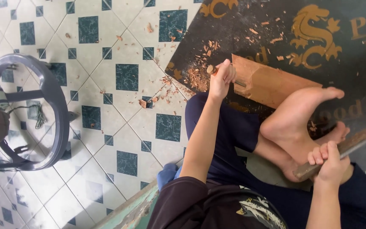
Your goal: A person sitting on the floor uses a hammer and chisel to carve a piece of wood held by their feet.
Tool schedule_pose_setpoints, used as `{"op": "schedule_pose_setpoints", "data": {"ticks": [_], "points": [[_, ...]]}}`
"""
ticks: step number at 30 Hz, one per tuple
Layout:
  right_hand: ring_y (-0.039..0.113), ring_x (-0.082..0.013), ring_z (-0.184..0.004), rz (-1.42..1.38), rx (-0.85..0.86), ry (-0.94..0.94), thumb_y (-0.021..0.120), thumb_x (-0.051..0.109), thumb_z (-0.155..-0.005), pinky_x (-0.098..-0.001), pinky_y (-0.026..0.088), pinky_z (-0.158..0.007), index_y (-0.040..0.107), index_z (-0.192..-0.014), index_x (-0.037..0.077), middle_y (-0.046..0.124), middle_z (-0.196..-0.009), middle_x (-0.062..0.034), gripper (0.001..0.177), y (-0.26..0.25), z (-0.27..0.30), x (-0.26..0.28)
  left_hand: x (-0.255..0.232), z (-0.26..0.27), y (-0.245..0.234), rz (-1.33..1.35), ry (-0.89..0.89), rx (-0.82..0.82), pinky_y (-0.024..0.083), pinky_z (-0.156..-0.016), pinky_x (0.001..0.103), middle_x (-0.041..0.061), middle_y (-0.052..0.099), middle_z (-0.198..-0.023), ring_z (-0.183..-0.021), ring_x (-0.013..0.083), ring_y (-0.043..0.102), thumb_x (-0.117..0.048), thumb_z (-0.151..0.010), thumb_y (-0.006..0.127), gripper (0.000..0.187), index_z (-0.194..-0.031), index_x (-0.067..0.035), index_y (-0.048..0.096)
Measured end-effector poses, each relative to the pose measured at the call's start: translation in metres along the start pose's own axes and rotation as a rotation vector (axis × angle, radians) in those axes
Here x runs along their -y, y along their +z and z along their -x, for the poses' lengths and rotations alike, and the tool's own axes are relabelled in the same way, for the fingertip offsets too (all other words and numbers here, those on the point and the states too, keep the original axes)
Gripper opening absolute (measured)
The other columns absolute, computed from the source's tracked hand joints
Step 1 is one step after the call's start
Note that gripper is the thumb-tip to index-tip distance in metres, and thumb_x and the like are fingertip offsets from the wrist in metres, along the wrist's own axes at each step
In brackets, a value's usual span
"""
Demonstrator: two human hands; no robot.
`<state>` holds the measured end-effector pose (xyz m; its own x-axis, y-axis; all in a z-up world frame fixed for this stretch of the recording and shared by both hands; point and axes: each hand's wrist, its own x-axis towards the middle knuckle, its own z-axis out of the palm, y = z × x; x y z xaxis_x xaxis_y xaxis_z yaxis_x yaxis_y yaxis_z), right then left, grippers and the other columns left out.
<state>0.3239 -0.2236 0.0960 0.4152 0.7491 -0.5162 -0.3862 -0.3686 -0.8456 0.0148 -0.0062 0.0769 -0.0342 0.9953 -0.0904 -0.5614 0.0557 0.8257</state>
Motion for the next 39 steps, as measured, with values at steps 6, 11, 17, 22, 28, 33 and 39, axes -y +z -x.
{"op": "schedule_pose_setpoints", "data": {"ticks": [6,11,17,22,28,33,39], "points": [[0.033,-0.0037,-0.049,-0.003,0.010,-0.011,0.052,0.017,-0.116,-0.0212,0.032,-0.047,0.043,-0.096,0.018,0.032,-0.067,0.0061,0.022,0.006,0.006,0.005,0.000,0.002,0.009,-0.236,0.001,0.128,0.030,-0.052,0.027,-0.002,0.030,-0.050,-0.048,0.0110,0.031,-0.031,-0.100,0.053,0.055,-0.052,-0.014,0.034],[0.037,-0.0057,-0.052,0.102,0.000,0.003,0.050,0.015,-0.118,-0.0232,0.034,-0.048,0.043,-0.106,0.019,0.033,-0.068,0.0044,0.014,0.012,0.011,0.009,-0.001,0.010,0.009,-0.292,-0.029,-0.116,0.037,-0.061,0.030,0.001,0.038,-0.055,-0.055,0.0152,0.043,-0.036,-0.095,0.057,0.051,-0.054,-0.013,0.035],[0.038,-0.0049,-0.052,0.080,-0.006,-0.018,0.050,0.018,-0.118,-0.0230,0.033,-0.049,0.043,-0.110,0.019,0.034,-0.070,0.0048,0.011,0.016,0.008,0.012,0.031,-0.011,-0.018,0.059,0.125,-0.215,0.047,-0.067,0.032,0.005,0.062,-0.067,-0.063,0.0165,0.061,-0.018,-0.101,0.056,0.048,-0.056,-0.012,0.041],[0.037,-0.0050,-0.052,0.073,0.032,-0.089,0.050,0.016,-0.117,-0.0231,0.033,-0.049,0.043,-0.107,0.018,0.033,-0.068,0.0048,0.012,0.009,0.007,0.005,-0.020,-0.035,0.021,0.014,0.217,-0.195,0.030,-0.051,0.030,-0.001,0.036,-0.053,-0.049,0.0111,0.031,-0.027,-0.094,0.064,0.045,-0.058,-0.015,0.040],[0.032,-0.0051,-0.051,0.075,0.036,-0.182,0.049,0.017,-0.118,-0.0235,0.029,-0.047,0.037,-0.098,0.016,0.030,-0.069,0.0043,0.024,0.003,0.003,-0.010,0.005,-0.031,0.029,0.081,0.434,0.122,0.022,-0.044,0.022,-0.004,0.039,-0.069,-0.050,0.0050,0.025,-0.031,-0.104,0.059,0.025,-0.088,-0.016,0.047],[0.030,-0.0048,-0.050,0.050,0.009,-0.204,0.049,0.016,-0.119,-0.0231,0.028,-0.046,0.035,-0.093,0.016,0.029,-0.068,0.0047,0.029,0.003,0.010,-0.009,0.007,-0.020,0.042,0.015,0.500,0.156,0.021,-0.046,0.022,-0.006,0.038,-0.070,-0.053,0.0041,0.024,-0.050,-0.099,0.065,0.040,-0.090,-0.018,0.042],[0.029,-0.0047,-0.051,0.051,-0.014,-0.185,0.049,0.016,-0.118,-0.0243,0.025,-0.049,0.032,-0.077,0.017,0.028,-0.067,0.0056,0.044,-0.002,0.000,-0.012,0.002,-0.012,0.057,-0.298,0.143,-0.089,0.023,-0.057,0.024,-0.011,0.030,-0.061,-0.061,0.0042,0.026,-0.037,-0.091,0.067,0.047,-0.063,-0.023,0.033]]}}
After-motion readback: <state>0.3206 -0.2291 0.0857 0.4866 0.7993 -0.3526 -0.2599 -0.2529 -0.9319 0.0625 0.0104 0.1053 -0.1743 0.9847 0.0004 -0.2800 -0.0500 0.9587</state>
